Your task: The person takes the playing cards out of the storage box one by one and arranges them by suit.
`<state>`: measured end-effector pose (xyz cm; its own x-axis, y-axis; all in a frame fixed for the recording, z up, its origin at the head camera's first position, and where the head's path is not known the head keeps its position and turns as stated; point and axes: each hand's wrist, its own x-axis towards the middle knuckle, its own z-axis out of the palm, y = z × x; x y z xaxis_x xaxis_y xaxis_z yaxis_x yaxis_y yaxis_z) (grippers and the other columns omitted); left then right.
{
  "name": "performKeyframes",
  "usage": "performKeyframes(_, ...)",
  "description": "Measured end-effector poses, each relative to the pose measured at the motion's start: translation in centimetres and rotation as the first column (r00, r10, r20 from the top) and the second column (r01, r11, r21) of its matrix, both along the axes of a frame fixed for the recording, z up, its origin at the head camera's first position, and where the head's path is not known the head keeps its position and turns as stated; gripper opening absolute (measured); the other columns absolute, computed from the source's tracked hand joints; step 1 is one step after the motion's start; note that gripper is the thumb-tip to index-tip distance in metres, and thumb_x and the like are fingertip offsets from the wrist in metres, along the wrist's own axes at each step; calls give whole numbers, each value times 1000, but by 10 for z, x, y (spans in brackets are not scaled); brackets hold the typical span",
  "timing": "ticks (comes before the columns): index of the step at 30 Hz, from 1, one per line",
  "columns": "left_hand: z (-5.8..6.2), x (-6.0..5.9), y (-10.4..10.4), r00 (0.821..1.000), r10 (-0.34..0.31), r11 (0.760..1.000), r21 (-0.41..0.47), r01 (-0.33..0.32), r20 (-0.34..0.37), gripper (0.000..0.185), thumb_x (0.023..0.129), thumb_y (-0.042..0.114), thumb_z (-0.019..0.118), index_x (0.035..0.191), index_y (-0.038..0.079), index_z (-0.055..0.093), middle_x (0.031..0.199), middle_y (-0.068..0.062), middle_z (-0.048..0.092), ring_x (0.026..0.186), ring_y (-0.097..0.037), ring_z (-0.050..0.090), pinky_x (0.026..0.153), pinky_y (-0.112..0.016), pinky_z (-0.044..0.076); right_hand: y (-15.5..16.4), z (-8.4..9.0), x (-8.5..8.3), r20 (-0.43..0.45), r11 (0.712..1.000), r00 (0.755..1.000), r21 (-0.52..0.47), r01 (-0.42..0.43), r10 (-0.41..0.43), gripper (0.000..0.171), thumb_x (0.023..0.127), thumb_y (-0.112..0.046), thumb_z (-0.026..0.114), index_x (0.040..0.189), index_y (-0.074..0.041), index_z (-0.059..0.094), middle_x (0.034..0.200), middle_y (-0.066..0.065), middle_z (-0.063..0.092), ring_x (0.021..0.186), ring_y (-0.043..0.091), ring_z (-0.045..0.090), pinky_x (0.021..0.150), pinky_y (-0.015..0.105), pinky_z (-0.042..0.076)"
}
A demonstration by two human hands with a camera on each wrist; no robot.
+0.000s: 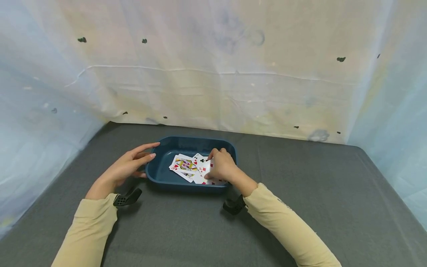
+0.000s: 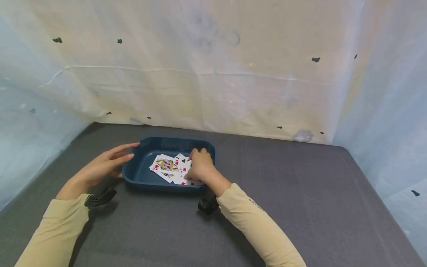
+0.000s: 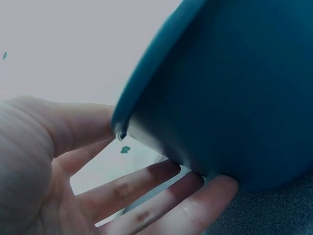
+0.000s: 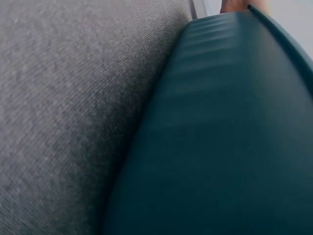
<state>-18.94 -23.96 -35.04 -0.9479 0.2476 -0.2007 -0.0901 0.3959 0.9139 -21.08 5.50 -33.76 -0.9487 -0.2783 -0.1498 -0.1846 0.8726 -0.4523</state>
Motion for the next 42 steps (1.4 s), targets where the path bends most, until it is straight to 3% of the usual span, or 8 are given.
performKeyframes(6, -1, -1, 0, 1000, -3, 1000, 12, 3, -5, 64, 98, 41, 54, 152, 23, 27, 155, -23, 24, 134, -44, 37, 80, -44, 56, 0, 2, 0, -99, 987, 991, -147, 72, -87, 33, 81, -13, 77, 105, -8, 56, 103, 12, 58, 87, 24, 51, 74, 35, 44)
performKeyframes(10, -1, -2, 0, 1000, -5, 1000, 10, 5, -5, 63, 98, 41, 53, 153, 24, 26, 155, -23, 23, 134, -44, 37, 80, -44, 56, 2, 2, 0, -164, 966, 978, -244, 84, -126, 24, 88, -8, 67, 110, -10, 58, 97, 14, 63, 63, 18, 46, 60, 29, 39)
performKeyframes(15, -3, -3, 0, 1000, -4, 1000, 6, 4, -4, 64, 98, 42, 53, 153, 25, 25, 156, -23, 22, 135, -44, 36, 80, -44, 56, 4, 0, -2, -224, 921, 959, -380, 80, -176, 8, 91, -9, 66, 99, -10, 65, 100, 11, 67, 71, 21, 53, 66, 32, 42)
performKeyframes(18, -3, -4, 0, 1000, 1, 1000, -2, -1, -3, 64, 98, 43, 53, 153, 26, 25, 155, -23, 23, 135, -44, 36, 80, -44, 56, 7, 0, -4, -193, 889, 963, -450, 83, -188, 6, 91, -13, 67, 95, -9, 70, 98, 9, 68, 82, 22, 55, 66, 28, 42)
performKeyframes(25, -3, -3, 1, 1000, 3, 1000, -17, -3, 1, 62, 98, 41, 52, 153, 26, 26, 156, -22, 22, 135, -43, 35, 80, -43, 56, 16, 5, -5, -24, 794, 986, -596, 118, -165, 28, 85, -12, 73, 113, -8, 70, 118, 9, 65, 91, 20, 60, 64, 20, 45)
performKeyframes(34, -4, -5, 1, 1000, -6, 1000, -3, 6, 0, 62, 98, 41, 52, 153, 27, 26, 156, -22, 21, 136, -43, 35, 81, -44, 55, 34, 10, -7, 65, 733, 991, -668, 130, -117, 44, 83, -11, 73, 126, -7, 62, 121, 12, 61, 86, 18, 61, 63, 21, 49)
performKeyframes(42, -2, -3, 0, 1000, -14, 1000, -17, 14, -5, 61, 99, 39, 51, 153, 26, 25, 156, -22, 21, 135, -43, 35, 82, -44, 55, 52, 14, -12, 84, 695, 982, -697, 179, -169, 43, 84, -10, 72, 126, -9, 61, 116, 15, 63, 79, 14, 61, 61, 22, 52)
